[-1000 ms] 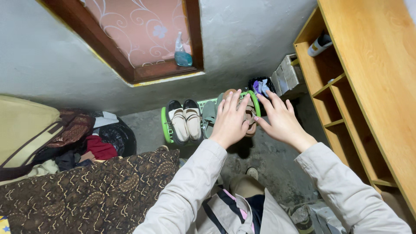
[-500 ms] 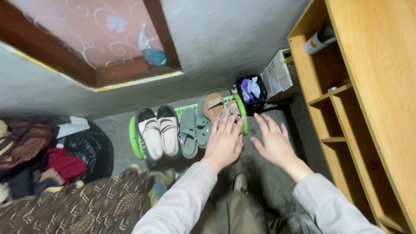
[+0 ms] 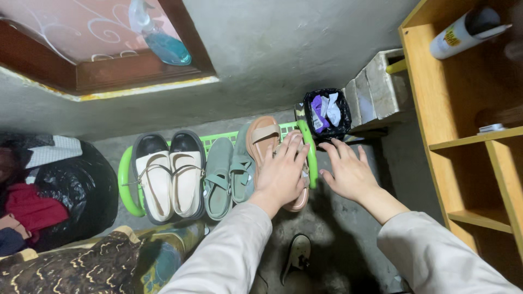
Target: The person removes several pairs of shoes from a green plastic crate and places them on the floor. Then they disassemble the crate by removing its handles and separating the side panels from the frame. Finally, they reassemble the crate by snapping the side panels and frame back together.
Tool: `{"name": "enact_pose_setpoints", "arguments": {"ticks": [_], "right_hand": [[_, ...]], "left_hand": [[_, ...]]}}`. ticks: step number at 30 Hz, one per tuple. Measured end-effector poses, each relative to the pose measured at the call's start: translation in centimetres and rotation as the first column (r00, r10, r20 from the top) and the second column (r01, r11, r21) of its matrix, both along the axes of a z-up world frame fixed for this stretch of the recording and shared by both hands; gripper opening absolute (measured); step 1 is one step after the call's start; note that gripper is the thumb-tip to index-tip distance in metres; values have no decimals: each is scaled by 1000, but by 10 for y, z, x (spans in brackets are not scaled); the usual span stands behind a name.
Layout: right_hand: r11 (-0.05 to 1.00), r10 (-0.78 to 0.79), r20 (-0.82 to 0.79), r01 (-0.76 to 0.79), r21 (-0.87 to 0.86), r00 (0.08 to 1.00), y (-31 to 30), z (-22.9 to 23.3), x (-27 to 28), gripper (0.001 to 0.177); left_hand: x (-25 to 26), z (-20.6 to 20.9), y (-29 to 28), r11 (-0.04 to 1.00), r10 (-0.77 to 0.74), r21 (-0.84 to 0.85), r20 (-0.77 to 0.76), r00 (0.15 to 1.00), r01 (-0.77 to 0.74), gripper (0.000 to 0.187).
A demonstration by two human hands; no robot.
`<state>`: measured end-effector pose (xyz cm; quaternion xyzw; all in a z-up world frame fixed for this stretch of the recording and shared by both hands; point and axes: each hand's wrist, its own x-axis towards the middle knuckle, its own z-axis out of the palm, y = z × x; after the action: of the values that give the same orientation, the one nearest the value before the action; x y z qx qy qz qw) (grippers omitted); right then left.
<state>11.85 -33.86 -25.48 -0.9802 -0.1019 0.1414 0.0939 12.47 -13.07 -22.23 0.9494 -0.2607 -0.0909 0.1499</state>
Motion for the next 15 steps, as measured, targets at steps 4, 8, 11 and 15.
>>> {"name": "enact_pose_setpoints", "arguments": {"ticks": [4,8,11,15], "right_hand": [[998,7,17,-8,69,1000,8,-29,-14,65],[994,48,40,-52,97,998,13,-44,-27,67],[994,44,-8,-43,105,999,12,-51,-30,68],[996,50,-73,-44,80,996,7,-61,-34,64]], "left_hand": [[-10,-34,-12,999,12,40,11,1000,-12,85],[-15,-54,-11,994,42,103,-15,999,-40,87],[-15,-60,-5,984,53,175,-40,998,-45,80],[-10,-59,-3,984,59,174,-82,995,-44,78]]}}
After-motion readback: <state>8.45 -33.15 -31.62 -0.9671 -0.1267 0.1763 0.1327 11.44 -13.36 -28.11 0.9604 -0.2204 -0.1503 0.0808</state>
